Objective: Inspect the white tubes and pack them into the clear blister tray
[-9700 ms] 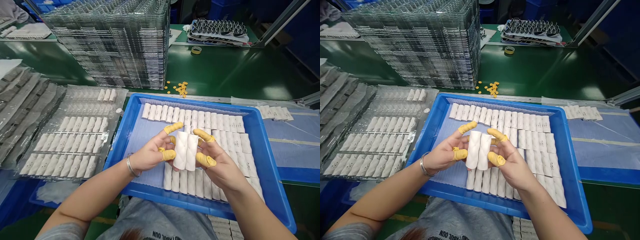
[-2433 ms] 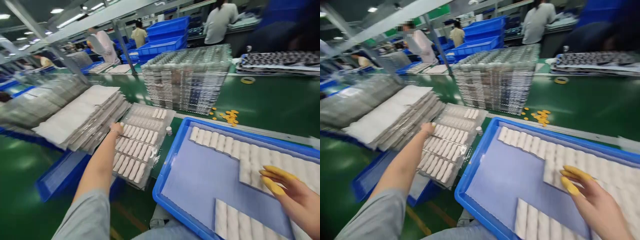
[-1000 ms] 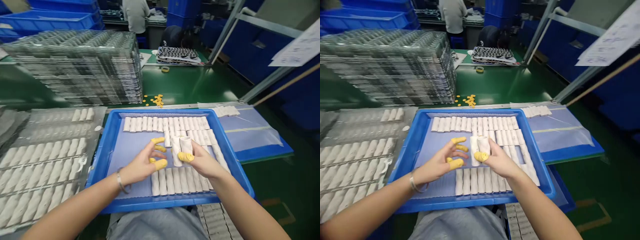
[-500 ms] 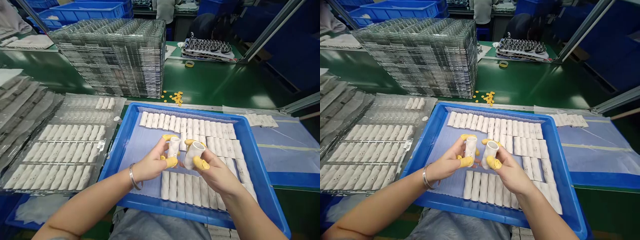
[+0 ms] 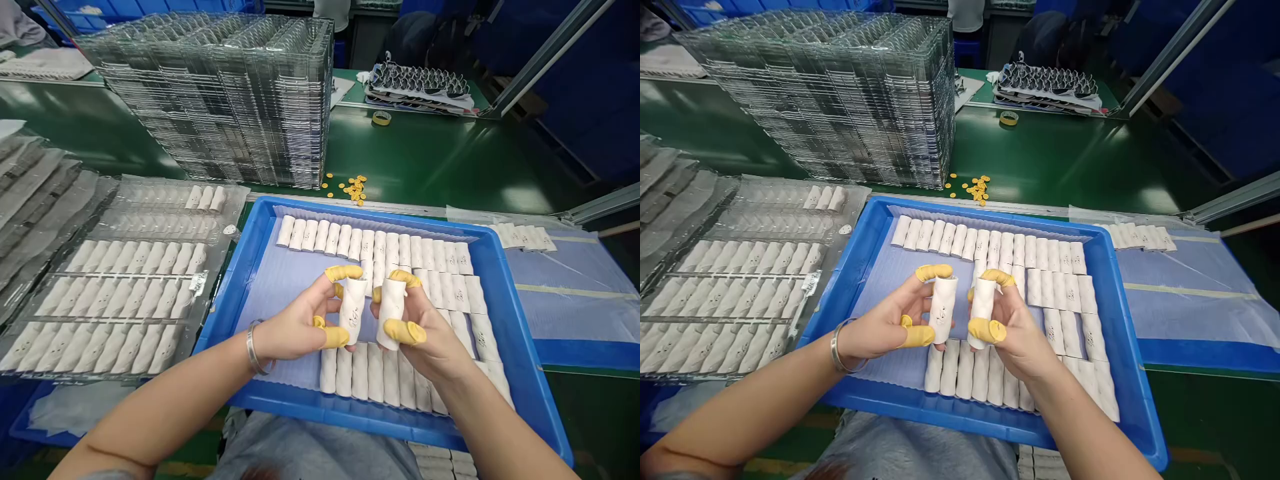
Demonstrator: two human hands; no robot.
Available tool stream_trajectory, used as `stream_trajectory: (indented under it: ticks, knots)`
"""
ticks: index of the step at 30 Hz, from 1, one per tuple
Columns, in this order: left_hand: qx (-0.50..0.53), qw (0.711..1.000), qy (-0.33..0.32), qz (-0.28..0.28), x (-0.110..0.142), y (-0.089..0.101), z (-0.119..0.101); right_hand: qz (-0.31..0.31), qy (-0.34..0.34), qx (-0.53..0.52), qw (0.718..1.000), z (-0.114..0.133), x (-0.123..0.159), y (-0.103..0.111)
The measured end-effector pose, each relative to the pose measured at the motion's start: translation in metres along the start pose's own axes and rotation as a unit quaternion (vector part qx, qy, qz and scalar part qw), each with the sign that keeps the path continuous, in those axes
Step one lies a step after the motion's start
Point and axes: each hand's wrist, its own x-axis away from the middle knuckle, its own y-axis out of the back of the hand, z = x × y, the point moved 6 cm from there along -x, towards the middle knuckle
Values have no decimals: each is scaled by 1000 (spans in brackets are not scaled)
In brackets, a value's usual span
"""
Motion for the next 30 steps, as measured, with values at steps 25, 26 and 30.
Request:
stream_trajectory:
  ticks: [25, 26, 30]
  knots:
    - [59, 998, -13, 24, 5, -3, -7, 50, 12, 14, 999, 1, 4, -12]
    - [65, 998, -10, 21, 5, -3, -7, 53, 4, 10, 999, 0, 4, -13]
    - [82, 997, 3, 8, 4, -1, -5, 45, -12, -9, 999, -2, 3, -12]
